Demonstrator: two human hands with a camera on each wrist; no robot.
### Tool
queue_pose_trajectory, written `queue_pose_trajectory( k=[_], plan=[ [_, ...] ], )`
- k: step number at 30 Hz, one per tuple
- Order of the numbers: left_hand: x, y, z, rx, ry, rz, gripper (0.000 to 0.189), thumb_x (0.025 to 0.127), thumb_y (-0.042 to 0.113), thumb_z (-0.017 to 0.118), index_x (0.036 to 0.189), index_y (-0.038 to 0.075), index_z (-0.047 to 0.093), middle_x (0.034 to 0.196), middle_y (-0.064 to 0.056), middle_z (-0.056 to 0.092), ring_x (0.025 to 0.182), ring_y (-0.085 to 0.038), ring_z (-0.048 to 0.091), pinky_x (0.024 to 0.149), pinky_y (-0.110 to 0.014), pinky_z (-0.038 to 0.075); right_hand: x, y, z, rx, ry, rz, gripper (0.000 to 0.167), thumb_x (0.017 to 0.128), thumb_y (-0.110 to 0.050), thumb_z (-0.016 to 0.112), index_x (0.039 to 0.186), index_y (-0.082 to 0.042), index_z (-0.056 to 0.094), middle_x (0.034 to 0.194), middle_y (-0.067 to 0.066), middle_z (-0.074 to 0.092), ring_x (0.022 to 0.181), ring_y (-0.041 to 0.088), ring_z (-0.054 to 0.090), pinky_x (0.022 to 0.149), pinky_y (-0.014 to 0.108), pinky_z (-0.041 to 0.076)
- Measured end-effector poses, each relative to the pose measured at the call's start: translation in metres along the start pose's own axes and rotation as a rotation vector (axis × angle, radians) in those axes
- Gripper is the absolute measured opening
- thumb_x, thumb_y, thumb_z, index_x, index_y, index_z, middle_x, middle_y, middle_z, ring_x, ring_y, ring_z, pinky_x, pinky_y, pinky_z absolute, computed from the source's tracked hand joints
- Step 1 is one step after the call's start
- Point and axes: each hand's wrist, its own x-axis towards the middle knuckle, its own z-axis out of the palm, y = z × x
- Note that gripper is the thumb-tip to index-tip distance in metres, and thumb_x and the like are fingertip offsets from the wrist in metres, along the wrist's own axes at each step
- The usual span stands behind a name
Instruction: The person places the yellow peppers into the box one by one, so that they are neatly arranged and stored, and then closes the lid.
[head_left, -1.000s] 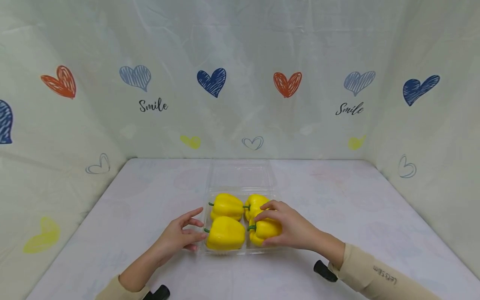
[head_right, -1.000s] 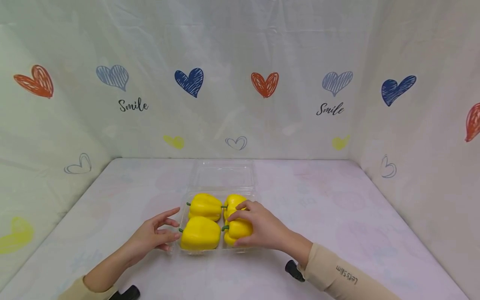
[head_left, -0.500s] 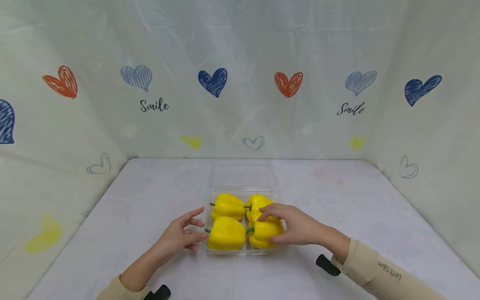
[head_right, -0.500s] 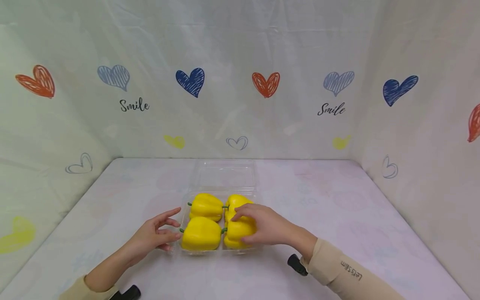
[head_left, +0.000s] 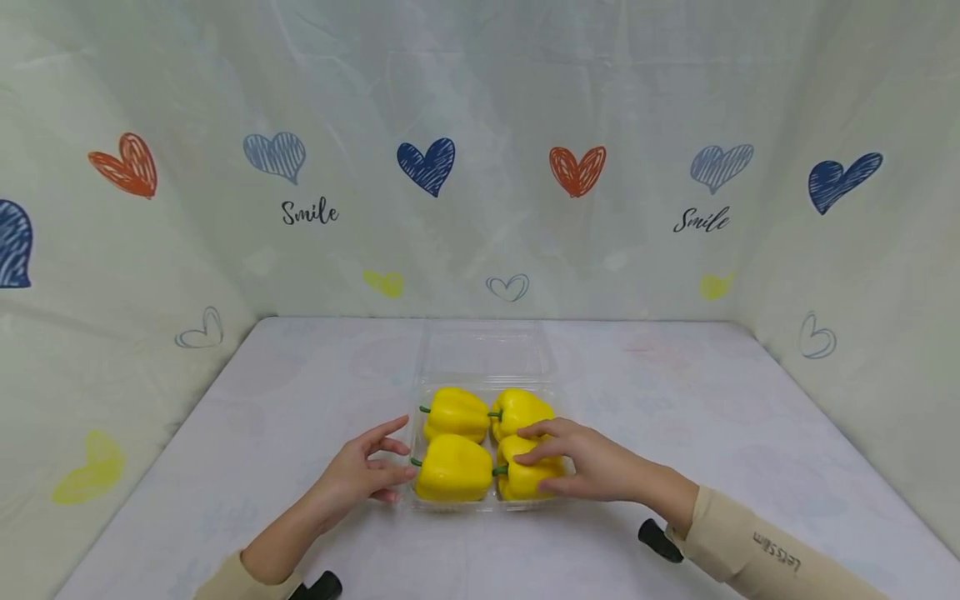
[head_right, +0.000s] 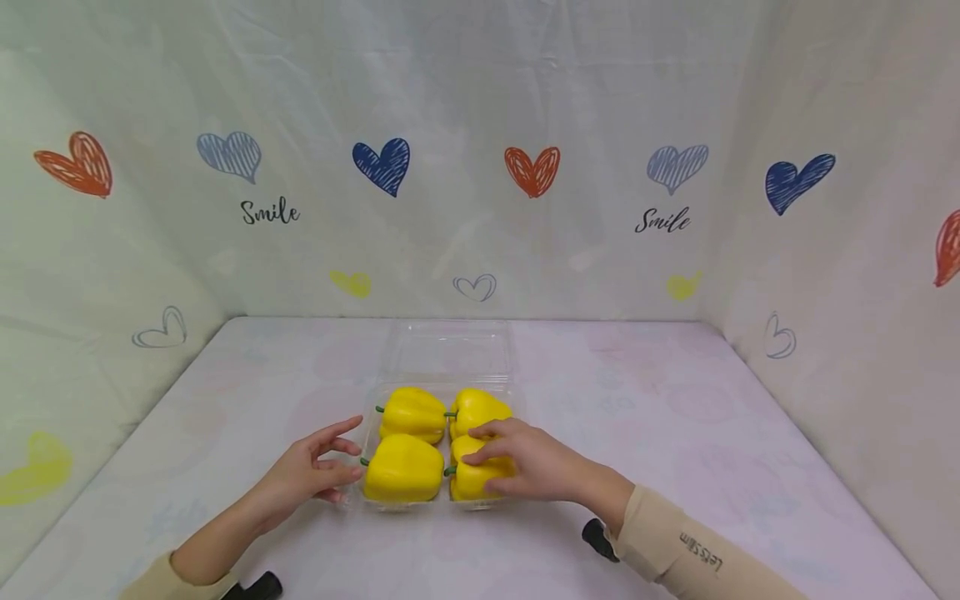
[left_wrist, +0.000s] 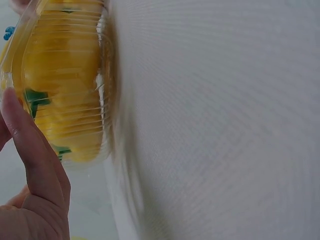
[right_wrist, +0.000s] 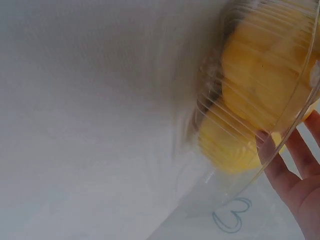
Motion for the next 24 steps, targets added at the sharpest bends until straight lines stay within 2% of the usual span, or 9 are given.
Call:
queue_pose_trajectory(
  k=[6,10,13,18,24],
  plan=[
    [0.000,0.000,-0.002,0.001,-0.013,0.011,0.080,0.078,0.014,0.076,0.144,0.009,0.032,0.111,-0.013,0.049,0.069,-0.022,0.057,0.061,-0.033,0.056,-0.005,0.009,0.004,0.073,0.034,0.003,0.035,0.086,-0.024,0.069,0.120,-0.020,0.063,0.133,0.002,0.049,0.122,0.025,0.044,0.099,0.048,0.038],
    [0.000,-0.001,-0.001,0.001,-0.010,0.007,0.081,0.078,0.014,0.076,0.145,0.010,0.030,0.111,-0.014,0.050,0.073,-0.023,0.060,0.062,-0.035,0.056,-0.005,0.017,0.003,0.128,0.154,0.000,0.034,0.085,-0.025,0.069,0.117,-0.016,0.063,0.124,0.001,0.055,0.115,0.023,0.050,0.093,0.046,0.044],
    [0.001,0.000,0.001,0.023,0.035,-0.010,0.078,0.080,0.016,0.075,0.144,0.012,0.031,0.109,-0.013,0.052,0.076,-0.024,0.062,0.063,-0.037,0.056,-0.004,0.022,0.001,0.130,0.277,0.012,0.031,0.084,-0.018,0.071,0.113,-0.011,0.063,0.116,0.000,0.058,0.107,0.022,0.054,0.087,0.044,0.048],
    [0.010,0.002,0.001,0.078,0.123,-0.010,0.068,0.084,0.020,0.070,0.142,0.013,0.035,0.109,-0.012,0.054,0.081,-0.022,0.061,0.066,-0.037,0.056,0.002,0.033,-0.003,0.139,0.440,0.126,0.030,0.080,-0.008,0.073,0.108,-0.005,0.063,0.107,0.004,0.061,0.099,0.026,0.057,0.083,0.042,0.050],
    [0.025,0.008,-0.005,0.134,0.131,0.046,0.066,0.086,0.021,0.068,0.142,0.012,0.034,0.113,-0.013,0.052,0.085,-0.022,0.060,0.069,-0.037,0.056,0.010,0.047,-0.007,0.213,0.507,0.261,0.033,0.081,-0.011,0.073,0.111,-0.003,0.061,0.109,0.014,0.059,0.099,0.034,0.056,0.084,0.045,0.050]
  ],
)
